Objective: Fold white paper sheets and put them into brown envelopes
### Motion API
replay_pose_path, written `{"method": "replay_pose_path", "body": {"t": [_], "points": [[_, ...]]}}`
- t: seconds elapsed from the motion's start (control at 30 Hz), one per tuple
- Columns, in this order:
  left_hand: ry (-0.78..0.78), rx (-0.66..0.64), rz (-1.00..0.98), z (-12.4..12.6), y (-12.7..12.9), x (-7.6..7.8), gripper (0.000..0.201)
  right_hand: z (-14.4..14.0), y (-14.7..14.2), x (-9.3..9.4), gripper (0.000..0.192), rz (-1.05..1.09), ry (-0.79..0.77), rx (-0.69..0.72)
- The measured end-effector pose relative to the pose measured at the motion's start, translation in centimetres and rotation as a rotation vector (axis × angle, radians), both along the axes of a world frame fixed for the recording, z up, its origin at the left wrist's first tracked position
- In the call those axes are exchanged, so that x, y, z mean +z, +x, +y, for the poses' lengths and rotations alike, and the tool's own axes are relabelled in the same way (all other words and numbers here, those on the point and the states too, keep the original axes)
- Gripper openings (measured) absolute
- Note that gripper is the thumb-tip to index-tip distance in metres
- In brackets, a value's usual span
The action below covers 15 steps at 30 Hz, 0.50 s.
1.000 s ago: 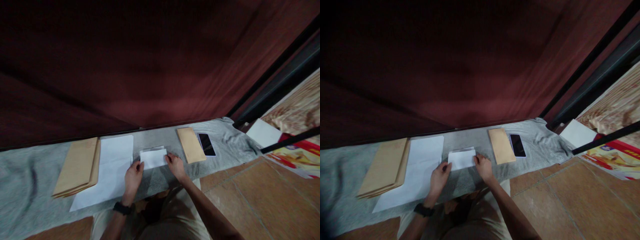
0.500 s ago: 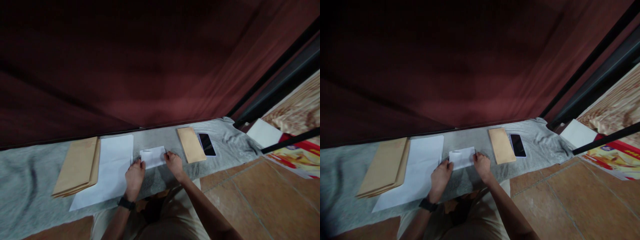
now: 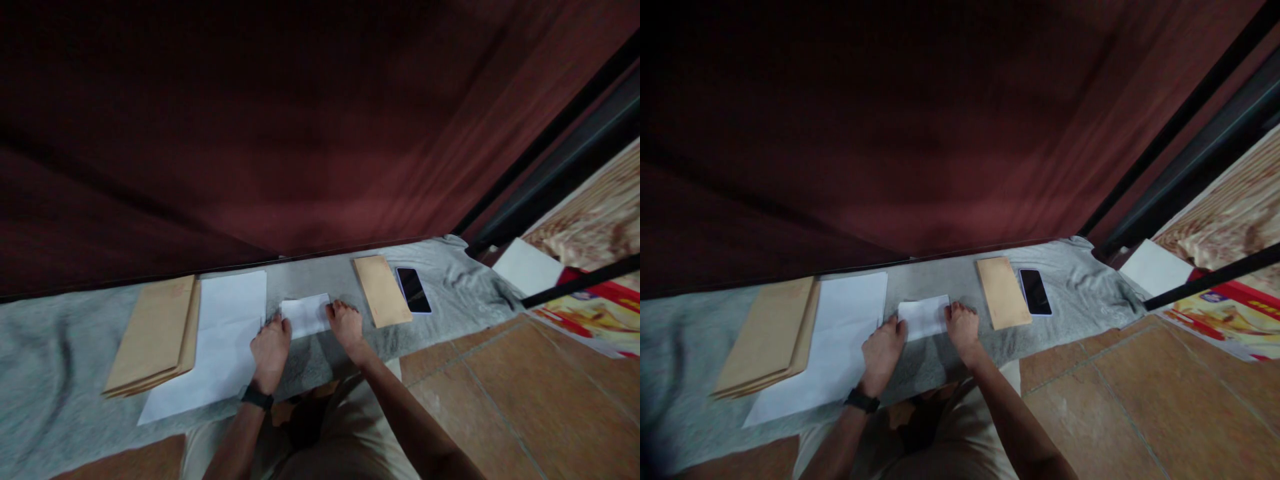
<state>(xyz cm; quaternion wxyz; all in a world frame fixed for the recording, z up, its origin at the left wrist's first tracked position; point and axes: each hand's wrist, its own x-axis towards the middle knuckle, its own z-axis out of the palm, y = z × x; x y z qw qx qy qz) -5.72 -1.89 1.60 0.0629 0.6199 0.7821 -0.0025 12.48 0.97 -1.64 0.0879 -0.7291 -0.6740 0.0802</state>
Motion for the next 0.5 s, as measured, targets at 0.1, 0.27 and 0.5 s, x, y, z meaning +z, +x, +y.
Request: {"method": "replay_pose_path", "body": {"t": [0.1,0.27,0.5], "points": [[-0.001,0.007,0.001,0.1,0.1,0.1,0.040,0.2,0.0,-0.4,0.027,-0.010,0.041,0.016],[-0.015,0.022,-0.005,0.2,0.2,0.3,0.040,0.2,0.0,-0.6,0.025,-0.016,0.094,0.022],[-0.022,0.028,-0.014,0.3,0.0,0.2,0.041,-1.3,-1.1,-0.9,0.035,0.123,0.306,0.265]]}}
